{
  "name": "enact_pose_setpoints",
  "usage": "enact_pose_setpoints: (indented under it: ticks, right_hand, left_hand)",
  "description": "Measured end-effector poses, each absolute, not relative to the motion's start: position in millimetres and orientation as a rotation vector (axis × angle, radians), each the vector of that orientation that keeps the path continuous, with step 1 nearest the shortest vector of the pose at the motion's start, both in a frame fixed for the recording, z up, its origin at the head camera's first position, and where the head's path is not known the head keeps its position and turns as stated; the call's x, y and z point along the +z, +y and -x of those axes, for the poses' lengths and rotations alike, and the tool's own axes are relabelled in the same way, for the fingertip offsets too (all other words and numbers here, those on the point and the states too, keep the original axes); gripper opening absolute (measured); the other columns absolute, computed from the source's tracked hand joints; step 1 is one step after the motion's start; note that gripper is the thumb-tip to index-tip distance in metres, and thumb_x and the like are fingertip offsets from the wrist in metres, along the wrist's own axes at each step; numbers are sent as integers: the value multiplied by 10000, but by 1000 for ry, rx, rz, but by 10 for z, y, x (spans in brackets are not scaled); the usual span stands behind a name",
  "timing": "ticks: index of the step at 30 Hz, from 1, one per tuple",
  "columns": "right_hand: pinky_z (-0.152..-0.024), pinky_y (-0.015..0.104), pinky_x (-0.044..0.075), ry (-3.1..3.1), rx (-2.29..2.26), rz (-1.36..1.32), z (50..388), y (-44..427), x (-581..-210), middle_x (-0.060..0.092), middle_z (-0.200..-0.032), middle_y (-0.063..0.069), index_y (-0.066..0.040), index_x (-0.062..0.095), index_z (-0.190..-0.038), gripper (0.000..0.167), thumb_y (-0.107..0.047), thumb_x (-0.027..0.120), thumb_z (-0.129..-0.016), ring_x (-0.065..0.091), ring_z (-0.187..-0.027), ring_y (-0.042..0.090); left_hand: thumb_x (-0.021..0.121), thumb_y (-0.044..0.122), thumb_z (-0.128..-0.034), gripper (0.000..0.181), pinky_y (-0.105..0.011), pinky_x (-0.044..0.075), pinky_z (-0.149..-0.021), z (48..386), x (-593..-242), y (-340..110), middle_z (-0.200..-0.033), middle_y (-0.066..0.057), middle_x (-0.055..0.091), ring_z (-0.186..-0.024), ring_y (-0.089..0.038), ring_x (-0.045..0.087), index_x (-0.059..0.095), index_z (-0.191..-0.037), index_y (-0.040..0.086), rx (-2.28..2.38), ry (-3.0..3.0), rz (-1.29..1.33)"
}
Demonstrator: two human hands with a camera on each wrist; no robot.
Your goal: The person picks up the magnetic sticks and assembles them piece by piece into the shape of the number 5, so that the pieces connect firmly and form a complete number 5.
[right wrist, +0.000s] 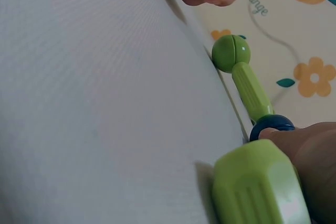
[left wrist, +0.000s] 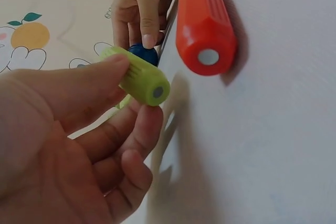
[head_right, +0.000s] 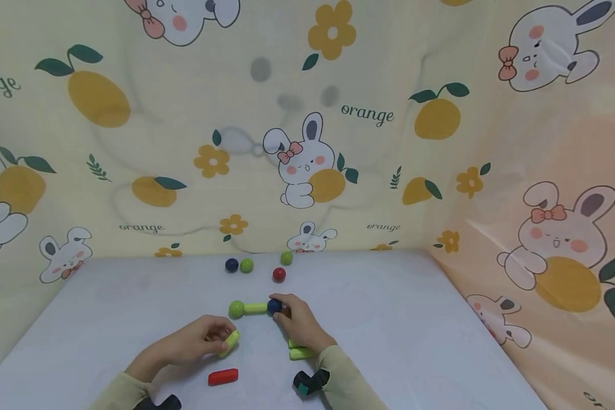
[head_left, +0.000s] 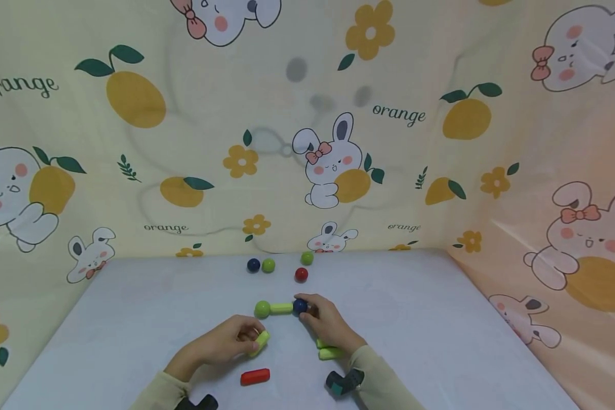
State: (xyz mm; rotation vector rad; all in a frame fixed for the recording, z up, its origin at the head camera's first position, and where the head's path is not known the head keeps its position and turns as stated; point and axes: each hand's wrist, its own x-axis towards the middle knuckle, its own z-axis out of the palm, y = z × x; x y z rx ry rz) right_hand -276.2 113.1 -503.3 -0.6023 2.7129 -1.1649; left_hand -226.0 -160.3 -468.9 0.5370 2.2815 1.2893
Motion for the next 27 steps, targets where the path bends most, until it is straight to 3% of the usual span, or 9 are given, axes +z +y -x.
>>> enact_pose_setpoints:
  ticks: [14,21,27]
  right_hand:
    - [-851,263,454,2706,-1181,639,2776,1132,-5029,605,-1214,19,-220,544,-1442,448,-142,614,-1006,521,-989,131]
    - [-843,250,451,2706,-1188,638,2771,1129,-5023,606,-1191,12,-218,549,-1438,447,-139,619,-1003,518,-984,128]
    - [-848,255,454,2703,-1189,640,2772,1132,-5022,605,-1199,17,-219,550,-1436,448,-138,621,-1002,520,-990,133]
  left_hand:
    - [615,146,-996,277,-287,498,-741,2296,-4757,-1606,-891,-46,723,-799,-143,613,567,-1226,0,1458,2230,-428]
    - [614,200,-1002,437,-263,487,-694,2340,-4830,-1621,-806,-15,705,-723,-131,613,524,-1329,-75,1526,2225,-355]
    - [643,184,-983,409,-211,481,-636,2345,-4841,-1646,-858,-25,720,-710,-93,598,606,-1285,-91,1577,2184,-368]
